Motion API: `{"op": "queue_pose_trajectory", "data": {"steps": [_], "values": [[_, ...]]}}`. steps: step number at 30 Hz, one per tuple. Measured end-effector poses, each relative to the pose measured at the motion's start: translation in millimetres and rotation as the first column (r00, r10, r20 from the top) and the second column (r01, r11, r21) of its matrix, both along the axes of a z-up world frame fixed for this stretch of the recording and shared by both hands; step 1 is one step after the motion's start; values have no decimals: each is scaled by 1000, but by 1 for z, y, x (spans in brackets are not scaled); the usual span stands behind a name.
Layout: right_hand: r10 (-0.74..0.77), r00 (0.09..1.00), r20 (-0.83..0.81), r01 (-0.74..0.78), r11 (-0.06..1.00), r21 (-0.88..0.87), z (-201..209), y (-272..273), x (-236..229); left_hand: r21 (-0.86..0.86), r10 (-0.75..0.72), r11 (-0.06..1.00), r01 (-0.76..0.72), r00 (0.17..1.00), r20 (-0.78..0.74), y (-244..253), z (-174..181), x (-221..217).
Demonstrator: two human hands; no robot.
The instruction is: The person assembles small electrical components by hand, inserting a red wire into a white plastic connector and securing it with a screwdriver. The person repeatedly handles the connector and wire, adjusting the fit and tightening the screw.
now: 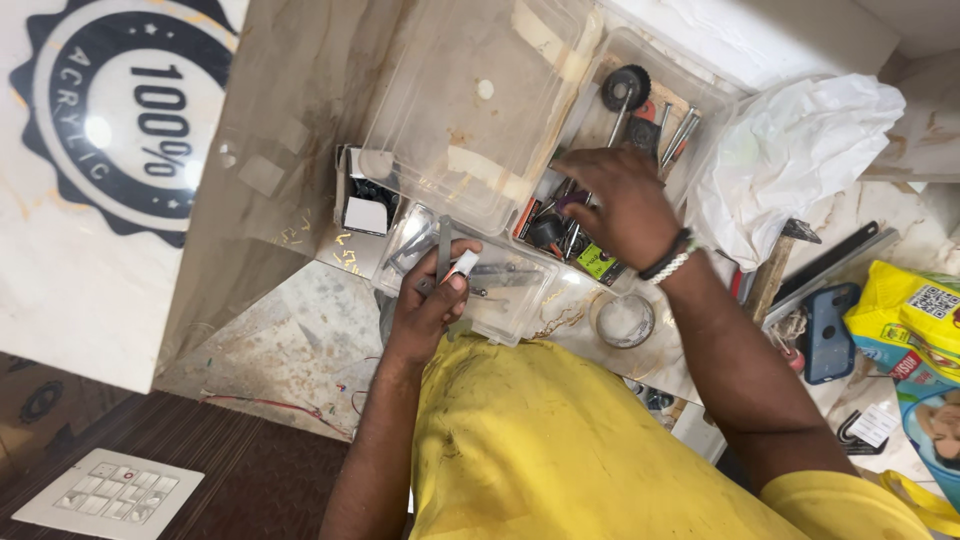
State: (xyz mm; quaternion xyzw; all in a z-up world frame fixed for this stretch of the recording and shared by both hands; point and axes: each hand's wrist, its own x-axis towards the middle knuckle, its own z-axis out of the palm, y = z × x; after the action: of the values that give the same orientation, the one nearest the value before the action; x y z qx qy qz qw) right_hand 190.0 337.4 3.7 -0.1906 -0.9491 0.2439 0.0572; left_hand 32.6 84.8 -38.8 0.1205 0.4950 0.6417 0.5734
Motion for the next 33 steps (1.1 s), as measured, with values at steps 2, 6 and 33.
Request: {"op": "queue_pose_trajectory", "data": {"steps": [2, 6, 33], "values": [[-51, 997, 51, 49, 998, 39, -8, -19, -10, 14, 7, 1000, -8, 999, 31, -3, 1, 0], [-183, 970, 158, 184, 983, 8, -13, -20, -10, 51, 8, 999, -12, 997, 75, -9, -2, -3], [-40, 986, 162, -27, 921, 389, -39, 51, 1, 242, 59, 964, -110, 976, 207, -139, -16, -8]]}}
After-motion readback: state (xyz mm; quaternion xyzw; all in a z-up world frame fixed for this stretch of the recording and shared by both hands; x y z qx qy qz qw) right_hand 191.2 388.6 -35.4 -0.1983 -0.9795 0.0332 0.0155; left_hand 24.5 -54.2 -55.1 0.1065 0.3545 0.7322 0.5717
